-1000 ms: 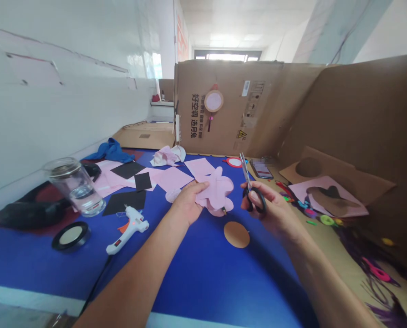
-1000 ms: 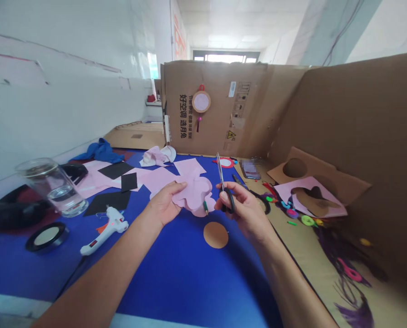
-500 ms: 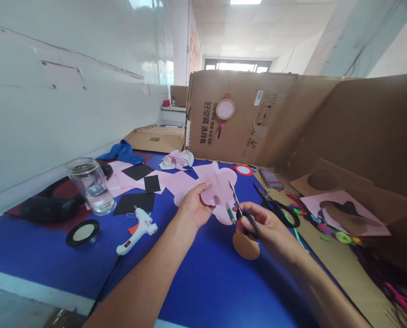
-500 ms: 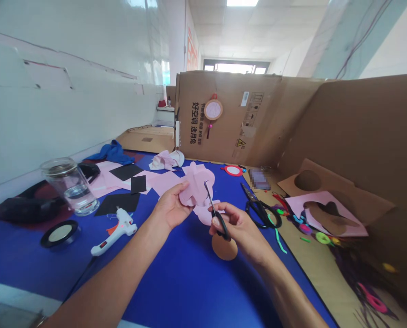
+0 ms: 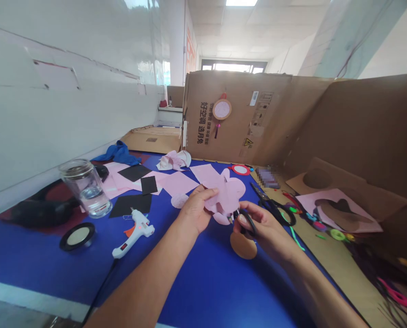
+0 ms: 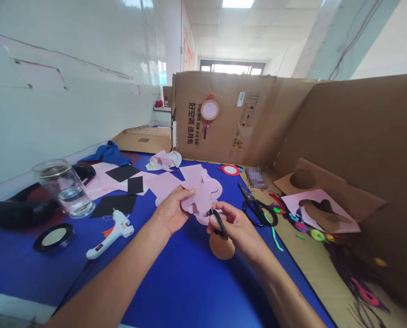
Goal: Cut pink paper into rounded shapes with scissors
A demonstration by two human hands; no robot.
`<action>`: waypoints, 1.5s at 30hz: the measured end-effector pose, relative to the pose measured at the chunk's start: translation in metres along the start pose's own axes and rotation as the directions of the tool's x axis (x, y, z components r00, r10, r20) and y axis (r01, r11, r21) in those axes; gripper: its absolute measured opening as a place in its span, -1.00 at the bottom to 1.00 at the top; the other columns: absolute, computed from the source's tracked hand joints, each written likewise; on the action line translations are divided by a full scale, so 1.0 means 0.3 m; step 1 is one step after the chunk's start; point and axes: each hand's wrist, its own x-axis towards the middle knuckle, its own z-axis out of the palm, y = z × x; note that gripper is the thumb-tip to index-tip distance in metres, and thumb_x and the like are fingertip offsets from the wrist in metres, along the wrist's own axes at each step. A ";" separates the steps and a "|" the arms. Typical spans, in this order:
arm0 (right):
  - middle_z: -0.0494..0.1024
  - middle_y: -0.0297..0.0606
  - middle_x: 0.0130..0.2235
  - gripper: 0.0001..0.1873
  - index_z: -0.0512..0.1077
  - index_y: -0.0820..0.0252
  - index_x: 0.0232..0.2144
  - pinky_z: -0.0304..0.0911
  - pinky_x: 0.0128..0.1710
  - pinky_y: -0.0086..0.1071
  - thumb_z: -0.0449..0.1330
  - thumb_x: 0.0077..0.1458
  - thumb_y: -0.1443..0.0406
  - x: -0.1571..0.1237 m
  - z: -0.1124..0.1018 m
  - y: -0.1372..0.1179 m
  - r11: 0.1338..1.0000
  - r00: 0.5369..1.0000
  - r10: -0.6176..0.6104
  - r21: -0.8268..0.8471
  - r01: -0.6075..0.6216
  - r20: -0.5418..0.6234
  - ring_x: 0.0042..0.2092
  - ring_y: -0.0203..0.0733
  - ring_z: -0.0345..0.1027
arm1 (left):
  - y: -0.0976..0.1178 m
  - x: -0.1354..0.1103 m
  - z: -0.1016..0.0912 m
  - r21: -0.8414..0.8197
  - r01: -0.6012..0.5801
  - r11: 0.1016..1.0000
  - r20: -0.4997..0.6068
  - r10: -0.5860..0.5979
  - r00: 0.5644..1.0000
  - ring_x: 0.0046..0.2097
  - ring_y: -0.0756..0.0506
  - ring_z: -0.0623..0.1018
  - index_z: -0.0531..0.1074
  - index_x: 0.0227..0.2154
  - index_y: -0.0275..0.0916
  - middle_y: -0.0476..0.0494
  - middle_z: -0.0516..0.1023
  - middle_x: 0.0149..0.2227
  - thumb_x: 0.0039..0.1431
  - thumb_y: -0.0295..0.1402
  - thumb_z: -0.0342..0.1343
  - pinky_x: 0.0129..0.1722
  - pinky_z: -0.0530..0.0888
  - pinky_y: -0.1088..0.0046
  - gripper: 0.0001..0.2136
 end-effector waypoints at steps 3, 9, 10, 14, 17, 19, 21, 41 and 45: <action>0.59 -0.30 -0.46 -0.45 0.49 0.13 -0.08 -0.03 -0.46 -0.40 0.50 0.06 -0.07 0.001 0.002 -0.007 1.000 1.000 -0.002 0.006 0.002 -0.006 -0.48 -0.27 0.22 | 0.007 -0.004 0.005 0.079 -0.027 0.996 -0.016 0.028 0.999 -0.25 -0.13 0.64 0.59 -0.30 -0.27 -0.18 0.70 -0.26 -0.22 -0.50 0.44 -0.20 0.52 0.37 -0.68; 0.58 -0.32 -0.48 -0.43 0.49 0.10 -0.07 -0.08 -0.47 -0.39 0.52 0.03 -0.07 0.003 -0.009 -0.010 0.999 1.000 0.008 0.031 -0.007 -0.026 -0.50 -0.27 0.18 | 0.055 -0.001 -0.011 0.249 -0.027 0.968 0.003 0.027 1.000 -0.37 -0.06 0.56 0.63 -0.27 -0.26 -0.10 0.65 -0.35 -0.20 -0.35 0.50 -0.34 0.44 0.42 -0.65; 0.58 -0.31 -0.47 -0.44 0.49 0.10 -0.07 -0.08 -0.47 -0.39 0.52 0.04 -0.07 0.004 -0.012 -0.009 1.000 1.000 0.005 0.027 -0.005 -0.021 -0.50 -0.27 0.18 | 0.065 0.000 -0.017 0.287 -0.036 0.957 -0.011 0.041 0.999 -0.38 -0.05 0.54 0.63 -0.28 -0.25 -0.09 0.64 -0.36 -0.19 -0.33 0.50 -0.35 0.42 0.44 -0.66; 0.56 -0.34 -0.49 -0.45 0.50 0.10 -0.07 -0.12 -0.47 -0.39 0.50 0.06 -0.07 0.003 -0.022 -0.009 1.000 1.000 0.008 -0.003 -0.008 0.006 -0.51 -0.29 0.15 | 0.096 0.003 -0.030 0.429 -0.066 0.901 -0.010 0.077 0.997 -0.41 -0.05 0.52 0.63 -0.34 -0.25 -0.09 0.62 -0.40 -0.17 -0.31 0.51 -0.40 0.36 0.45 -0.72; 0.56 -0.34 -0.49 -0.48 0.50 0.11 -0.08 -0.12 -0.47 -0.39 0.48 0.10 -0.06 -0.002 -0.024 -0.015 0.999 0.998 0.026 -0.039 -0.024 0.048 -0.51 -0.30 0.14 | 0.107 -0.003 -0.027 0.473 -0.096 0.876 0.025 0.095 0.995 -0.44 -0.03 0.48 0.62 -0.41 -0.26 -0.08 0.58 -0.44 -0.13 -0.27 0.50 -0.40 0.35 0.45 -0.75; 0.56 -0.33 -0.47 -0.49 0.50 0.12 -0.08 -0.08 -0.46 -0.39 0.48 0.11 -0.05 -0.006 -0.023 -0.019 0.998 0.996 0.038 -0.058 -0.034 0.078 -0.49 -0.28 0.19 | 0.112 -0.008 -0.023 0.498 -0.111 0.860 0.035 0.107 0.994 -0.46 -0.01 0.44 0.61 -0.46 -0.25 -0.06 0.55 -0.48 -0.12 -0.25 0.50 -0.41 0.33 0.45 -0.76; 0.57 -0.33 -0.46 -0.47 0.49 0.11 -0.07 -0.06 -0.46 -0.40 0.49 0.08 -0.06 -0.008 -0.022 -0.022 0.997 0.994 0.054 -0.066 -0.048 0.093 -0.47 -0.26 0.24 | 0.116 -0.011 -0.022 0.521 -0.110 0.846 0.035 0.108 0.994 -0.47 0.00 0.41 0.60 -0.49 -0.25 -0.04 0.52 -0.50 -0.11 -0.24 0.49 -0.42 0.31 0.46 -0.77; 0.45 -0.33 -0.35 -0.59 0.53 0.12 -0.12 0.04 -0.40 -0.40 0.44 0.17 -0.01 -0.007 -0.001 -0.024 0.999 0.990 -0.025 -0.039 0.030 0.137 -0.37 -0.25 0.21 | 0.091 -0.024 -0.001 0.181 0.071 0.981 -0.072 -0.059 0.996 -0.40 -0.07 0.54 0.54 -0.51 -0.29 -0.12 0.59 -0.44 -0.16 -0.39 0.51 -0.33 0.45 0.40 -0.77; 0.44 -0.33 -0.34 -0.61 0.52 0.11 -0.14 0.05 -0.39 -0.39 0.45 0.17 0.00 -0.011 -0.005 -0.019 1.000 0.992 -0.011 -0.018 0.013 0.130 -0.36 -0.25 0.21 | 0.089 -0.021 -0.003 0.082 0.097 0.992 -0.127 -0.086 0.988 -0.24 -0.18 0.64 0.58 -0.39 -0.29 -0.24 0.68 -0.28 -0.09 -0.42 0.47 -0.19 0.55 0.29 -0.80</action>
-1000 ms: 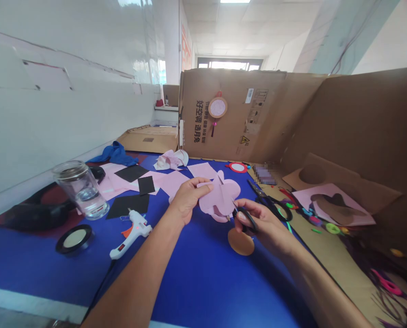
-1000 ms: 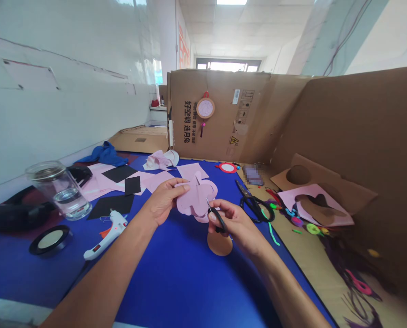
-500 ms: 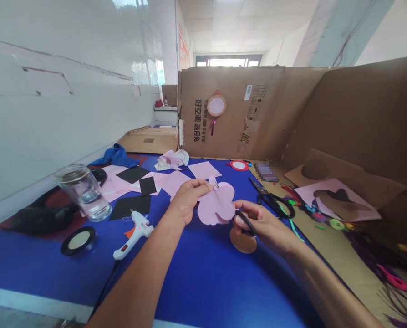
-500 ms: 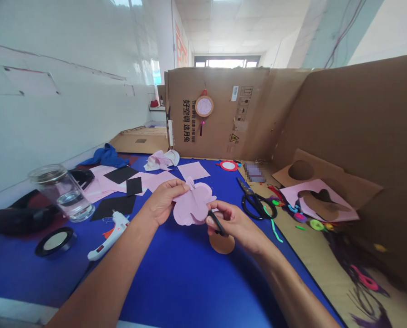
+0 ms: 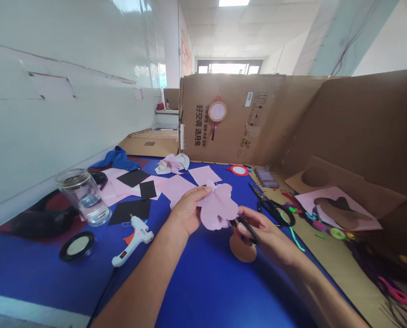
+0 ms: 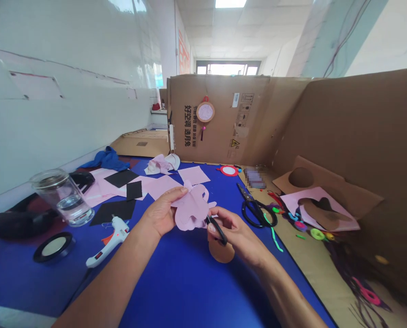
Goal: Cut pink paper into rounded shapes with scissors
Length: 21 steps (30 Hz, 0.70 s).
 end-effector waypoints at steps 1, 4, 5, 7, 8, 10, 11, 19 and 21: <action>0.44 -0.34 -0.35 -0.60 0.52 0.10 -0.12 0.04 -0.39 -0.39 0.45 0.17 0.01 -0.001 -0.001 0.000 1.000 1.000 0.011 0.005 -0.011 0.002 -0.36 -0.25 0.22 | 0.001 0.000 0.001 -0.022 0.014 1.000 -0.012 -0.014 1.000 -0.23 -0.19 0.64 0.58 -0.37 -0.29 -0.25 0.69 -0.27 -0.07 -0.43 0.46 -0.18 0.56 0.28 -0.80; 0.46 -0.34 -0.37 -0.56 0.52 0.10 -0.07 0.00 -0.40 -0.38 0.46 0.15 0.00 -0.001 -0.001 0.000 1.000 1.000 0.029 0.001 -0.029 0.001 -0.37 -0.24 0.22 | 0.005 -0.004 0.008 -0.077 0.019 0.997 -0.030 -0.021 0.999 -0.27 -0.17 0.64 0.56 -0.36 -0.27 -0.21 0.68 -0.31 -0.07 -0.47 0.44 -0.21 0.57 0.29 -0.80; 0.47 -0.33 -0.37 -0.55 0.52 0.11 -0.07 -0.02 -0.40 -0.38 0.46 0.15 -0.01 0.000 -0.001 0.000 0.999 1.000 0.031 -0.010 -0.031 -0.003 -0.37 -0.24 0.22 | 0.006 -0.005 0.012 -0.092 0.009 0.996 -0.032 -0.012 0.999 -0.30 -0.15 0.63 0.55 -0.37 -0.27 -0.18 0.67 -0.33 -0.08 -0.48 0.44 -0.23 0.57 0.31 -0.79; 0.48 -0.33 -0.39 -0.55 0.51 0.13 -0.09 -0.03 -0.40 -0.37 0.45 0.16 -0.02 0.002 -0.001 0.001 0.999 0.999 0.035 -0.028 -0.035 -0.006 -0.38 -0.25 0.20 | 0.005 -0.008 0.019 -0.114 -0.014 0.993 -0.038 0.010 0.999 -0.34 -0.12 0.62 0.52 -0.40 -0.27 -0.14 0.64 -0.37 -0.10 -0.50 0.43 -0.26 0.56 0.33 -0.79; 0.48 -0.33 -0.40 -0.55 0.50 0.13 -0.09 -0.04 -0.41 -0.37 0.44 0.16 -0.03 0.003 0.000 0.002 0.999 0.999 0.039 -0.032 -0.039 -0.005 -0.39 -0.25 0.19 | 0.004 -0.009 0.022 -0.120 -0.021 0.993 -0.039 0.017 0.999 -0.35 -0.11 0.61 0.51 -0.42 -0.27 -0.13 0.63 -0.38 -0.10 -0.50 0.43 -0.27 0.56 0.34 -0.79; 0.49 -0.34 -0.42 -0.52 0.48 0.14 -0.09 -0.05 -0.41 -0.37 0.44 0.16 -0.04 0.005 0.000 0.006 0.998 0.999 0.051 -0.025 -0.051 0.004 -0.41 -0.27 0.17 | -0.002 -0.010 0.027 -0.114 -0.039 0.993 -0.048 0.034 0.998 -0.36 -0.09 0.60 0.49 -0.45 -0.27 -0.11 0.62 -0.39 -0.12 -0.50 0.43 -0.30 0.55 0.38 -0.79; 0.49 -0.34 -0.42 -0.51 0.47 0.15 -0.09 -0.05 -0.41 -0.37 0.44 0.16 -0.05 0.006 0.001 0.008 0.998 0.999 0.054 -0.018 -0.054 0.006 -0.41 -0.27 0.17 | -0.005 -0.010 0.028 -0.103 -0.050 0.993 -0.057 0.044 0.997 -0.36 -0.08 0.60 0.48 -0.46 -0.26 -0.11 0.62 -0.40 -0.13 -0.49 0.43 -0.31 0.53 0.40 -0.78; 0.49 -0.34 -0.46 -0.48 0.46 0.18 -0.10 -0.12 -0.47 -0.38 0.40 0.17 -0.09 -0.002 0.007 -0.004 0.998 0.998 0.059 0.002 -0.059 0.025 -0.46 -0.31 0.10 | -0.041 -0.016 0.038 0.049 -0.125 0.991 -0.109 0.130 0.985 -0.45 -0.01 0.50 0.52 -0.50 -0.25 -0.05 0.58 -0.48 -0.24 -0.34 0.50 -0.44 0.39 0.49 -0.73; 0.48 -0.34 -0.47 -0.50 0.48 0.19 -0.12 -0.13 -0.47 -0.39 0.39 0.18 -0.08 -0.004 0.005 -0.007 0.999 0.998 0.052 0.014 -0.052 0.031 -0.47 -0.32 0.08 | -0.047 -0.020 0.043 0.071 -0.122 0.990 -0.106 0.129 0.986 -0.44 -0.02 0.50 0.54 -0.50 -0.26 -0.06 0.59 -0.47 -0.28 -0.30 0.52 -0.42 0.40 0.48 -0.70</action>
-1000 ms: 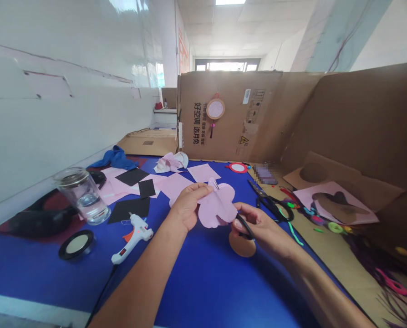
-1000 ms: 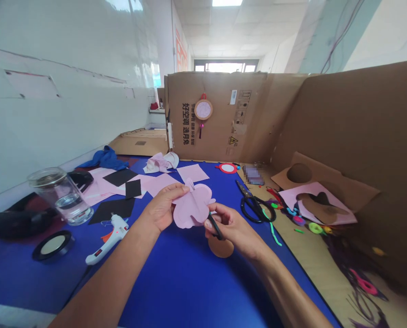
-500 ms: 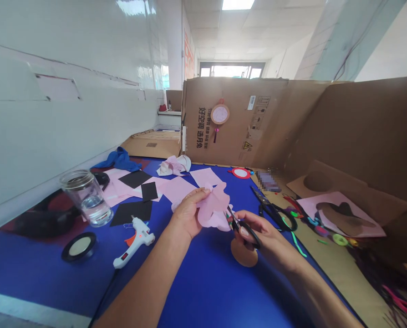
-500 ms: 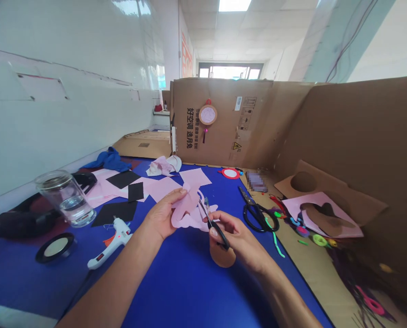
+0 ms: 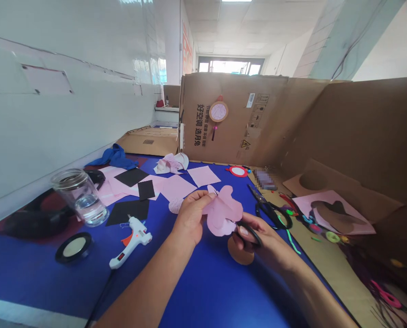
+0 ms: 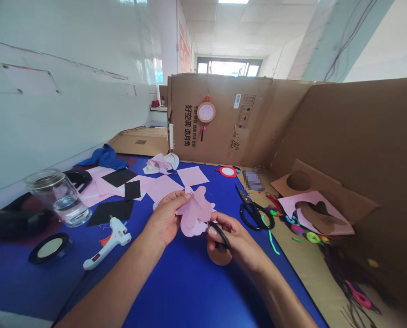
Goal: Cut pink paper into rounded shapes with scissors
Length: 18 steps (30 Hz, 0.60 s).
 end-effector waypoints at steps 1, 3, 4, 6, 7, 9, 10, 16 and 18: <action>0.48 -0.34 -0.47 -0.52 0.48 0.19 -0.15 -0.13 -0.47 -0.39 0.39 0.18 -0.07 -0.001 -0.001 -0.001 1.000 1.000 -0.003 0.009 0.003 0.001 -0.47 -0.33 0.08 | -0.001 -0.003 0.002 0.007 0.006 1.000 0.001 -0.006 1.000 -0.43 -0.02 0.51 0.54 -0.49 -0.26 -0.07 0.59 -0.47 -0.30 -0.29 0.53 -0.41 0.40 0.47 -0.68; 0.48 -0.33 -0.47 -0.55 0.48 0.20 -0.21 -0.13 -0.47 -0.40 0.40 0.18 -0.05 -0.002 -0.004 -0.002 0.999 1.000 -0.004 0.032 0.004 -0.001 -0.47 -0.33 0.09 | -0.002 -0.010 0.007 0.008 0.020 1.000 0.009 -0.020 1.000 -0.42 -0.04 0.51 0.55 -0.49 -0.26 -0.09 0.60 -0.46 -0.33 -0.27 0.54 -0.39 0.41 0.44 -0.66; 0.49 -0.32 -0.47 -0.56 0.48 0.20 -0.22 -0.13 -0.47 -0.40 0.41 0.17 -0.04 -0.003 -0.004 -0.002 0.999 1.000 -0.002 0.042 0.002 -0.003 -0.47 -0.33 0.10 | -0.001 -0.013 0.009 0.003 0.026 1.000 0.013 -0.026 1.000 -0.41 -0.05 0.52 0.55 -0.49 -0.26 -0.10 0.61 -0.46 -0.35 -0.28 0.55 -0.38 0.42 0.43 -0.66; 0.49 -0.33 -0.48 -0.55 0.49 0.20 -0.21 -0.13 -0.48 -0.41 0.43 0.15 -0.04 -0.005 -0.004 -0.005 0.998 1.000 0.010 0.059 -0.009 -0.008 -0.47 -0.34 0.10 | 0.000 -0.020 0.012 -0.006 0.038 0.999 0.013 -0.038 0.999 -0.40 -0.06 0.52 0.55 -0.49 -0.27 -0.12 0.61 -0.45 -0.37 -0.30 0.54 -0.36 0.42 0.42 -0.65; 0.49 -0.33 -0.48 -0.55 0.50 0.20 -0.20 -0.13 -0.48 -0.41 0.43 0.14 -0.04 -0.006 -0.004 -0.006 0.998 1.000 0.014 0.067 -0.013 -0.010 -0.48 -0.34 0.10 | 0.001 -0.023 0.014 -0.007 0.046 0.999 0.011 -0.046 0.999 -0.40 -0.06 0.52 0.55 -0.49 -0.27 -0.12 0.61 -0.46 -0.38 -0.31 0.54 -0.36 0.42 0.41 -0.65; 0.50 -0.33 -0.49 -0.53 0.50 0.20 -0.18 -0.12 -0.48 -0.42 0.44 0.13 -0.05 -0.006 -0.002 -0.009 0.997 1.000 0.013 0.079 -0.013 -0.011 -0.49 -0.34 0.11 | 0.000 -0.027 0.016 -0.002 0.057 0.998 0.005 -0.057 0.998 -0.41 -0.06 0.51 0.55 -0.48 -0.26 -0.12 0.61 -0.46 -0.39 -0.31 0.54 -0.36 0.41 0.41 -0.65; 0.50 -0.33 -0.49 -0.52 0.51 0.19 -0.18 -0.12 -0.48 -0.42 0.45 0.12 -0.05 -0.006 -0.001 -0.010 0.997 1.000 0.007 0.083 -0.006 -0.011 -0.48 -0.34 0.12 | -0.001 -0.029 0.017 0.004 0.058 0.998 0.002 -0.058 0.998 -0.42 -0.06 0.51 0.55 -0.48 -0.26 -0.12 0.61 -0.46 -0.39 -0.31 0.53 -0.37 0.41 0.41 -0.65; 0.52 -0.32 -0.47 -0.53 0.52 0.18 -0.18 -0.07 -0.47 -0.43 0.45 0.12 -0.05 -0.002 0.003 -0.014 0.997 0.999 -0.013 0.076 0.016 -0.034 -0.47 -0.33 0.18 | -0.009 -0.030 0.017 0.017 0.036 0.999 0.013 -0.036 0.999 -0.38 -0.08 0.53 0.54 -0.46 -0.25 -0.13 0.63 -0.42 -0.35 -0.28 0.54 -0.32 0.42 0.39 -0.65; 0.53 -0.31 -0.47 -0.52 0.52 0.18 -0.18 -0.07 -0.47 -0.44 0.46 0.10 -0.05 -0.001 0.003 -0.016 0.997 0.999 -0.013 0.074 0.016 -0.041 -0.47 -0.33 0.20 | -0.010 -0.031 0.016 0.022 0.037 0.999 0.022 -0.037 0.999 -0.38 -0.07 0.52 0.53 -0.47 -0.24 -0.12 0.62 -0.43 -0.34 -0.27 0.54 -0.32 0.42 0.39 -0.65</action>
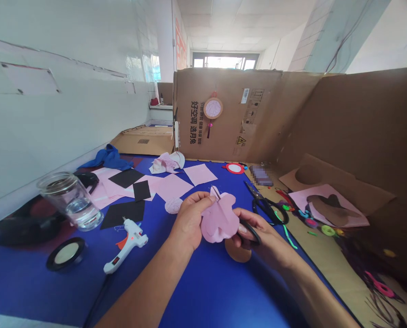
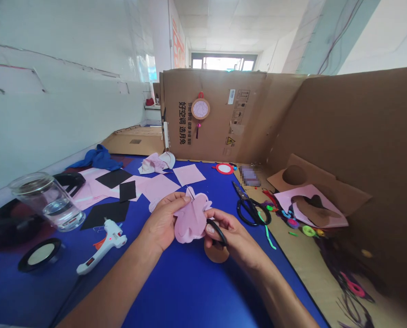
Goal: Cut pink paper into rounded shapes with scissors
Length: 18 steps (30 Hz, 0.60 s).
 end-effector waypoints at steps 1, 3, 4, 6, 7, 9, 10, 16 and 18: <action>0.54 -0.31 -0.47 -0.51 0.52 0.18 -0.18 -0.06 -0.47 -0.44 0.47 0.08 -0.06 0.000 -0.001 0.000 1.000 1.000 0.000 -0.001 0.000 -0.004 -0.47 -0.32 0.20 | 0.000 -0.001 0.000 0.006 0.001 1.000 0.010 -0.001 1.000 -0.38 -0.07 0.52 0.54 -0.47 -0.25 -0.12 0.61 -0.43 -0.33 -0.27 0.53 -0.32 0.42 0.39 -0.65; 0.55 -0.30 -0.46 -0.49 0.52 0.18 -0.17 -0.06 -0.48 -0.45 0.49 0.06 -0.06 0.001 -0.004 0.000 1.000 1.000 -0.002 0.003 0.002 -0.009 -0.47 -0.32 0.21 | 0.002 -0.003 0.000 0.019 0.002 1.000 0.038 -0.003 0.999 -0.37 -0.07 0.52 0.55 -0.46 -0.25 -0.12 0.61 -0.42 -0.31 -0.27 0.53 -0.32 0.42 0.40 -0.66; 0.55 -0.30 -0.46 -0.49 0.52 0.18 -0.17 -0.06 -0.48 -0.45 0.49 0.06 -0.06 0.001 -0.006 0.001 1.000 1.000 -0.003 0.008 0.003 -0.012 -0.47 -0.33 0.21 | 0.004 -0.004 0.000 0.023 0.002 1.000 0.050 -0.003 0.999 -0.37 -0.06 0.51 0.55 -0.46 -0.26 -0.12 0.61 -0.42 -0.31 -0.28 0.53 -0.32 0.42 0.40 -0.66; 0.54 -0.31 -0.47 -0.50 0.51 0.17 -0.18 -0.05 -0.48 -0.46 0.49 0.06 -0.06 0.000 -0.012 0.005 1.000 1.000 -0.005 0.018 0.006 -0.014 -0.48 -0.33 0.21 | 0.007 -0.007 0.002 0.019 0.001 1.000 0.066 -0.003 0.998 -0.37 -0.06 0.51 0.56 -0.45 -0.26 -0.11 0.61 -0.41 -0.31 -0.31 0.52 -0.32 0.41 0.41 -0.68; 0.54 -0.31 -0.47 -0.51 0.51 0.17 -0.18 -0.05 -0.48 -0.46 0.49 0.07 -0.05 0.000 -0.015 0.008 1.000 1.000 -0.007 0.023 0.008 -0.012 -0.47 -0.33 0.21 | 0.008 -0.008 0.003 0.013 0.001 1.000 0.070 -0.002 0.998 -0.37 -0.05 0.50 0.56 -0.46 -0.26 -0.11 0.60 -0.42 -0.31 -0.32 0.52 -0.32 0.42 0.41 -0.69; 0.54 -0.31 -0.46 -0.53 0.51 0.16 -0.20 -0.05 -0.48 -0.46 0.49 0.08 -0.04 0.001 -0.020 0.012 0.999 1.000 -0.017 0.030 0.018 -0.007 -0.46 -0.33 0.21 | 0.011 -0.010 0.005 -0.001 0.002 1.000 0.074 -0.002 0.997 -0.37 -0.05 0.50 0.56 -0.46 -0.25 -0.10 0.59 -0.41 -0.30 -0.34 0.51 -0.32 0.42 0.42 -0.70; 0.54 -0.31 -0.45 -0.54 0.50 0.16 -0.20 -0.04 -0.48 -0.46 0.48 0.09 -0.03 0.001 -0.021 0.013 0.999 1.000 -0.025 0.031 0.025 -0.004 -0.46 -0.33 0.21 | 0.012 -0.009 0.006 -0.008 0.005 1.000 0.073 -0.004 0.997 -0.36 -0.06 0.50 0.56 -0.45 -0.26 -0.10 0.59 -0.41 -0.29 -0.34 0.51 -0.31 0.43 0.42 -0.70; 0.52 -0.33 -0.44 -0.55 0.50 0.16 -0.14 -0.05 -0.49 -0.44 0.48 0.12 -0.01 0.008 -0.023 0.006 0.996 0.996 -0.064 0.050 0.067 -0.067 -0.46 -0.33 0.14 | 0.011 -0.003 0.001 -0.052 0.065 0.997 0.102 -0.060 0.993 -0.31 -0.09 0.54 0.59 -0.35 -0.28 -0.16 0.63 -0.33 -0.18 -0.37 0.49 -0.30 0.46 0.41 -0.71; 0.51 -0.33 -0.43 -0.59 0.50 0.15 -0.18 -0.05 -0.48 -0.44 0.46 0.15 0.00 0.010 -0.025 0.002 0.995 0.993 -0.083 0.052 0.088 -0.086 -0.46 -0.32 0.14 | 0.007 -0.001 -0.003 -0.063 0.105 0.992 0.121 -0.097 0.988 -0.31 -0.11 0.56 0.59 -0.33 -0.28 -0.18 0.64 -0.30 -0.15 -0.37 0.48 -0.32 0.47 0.39 -0.72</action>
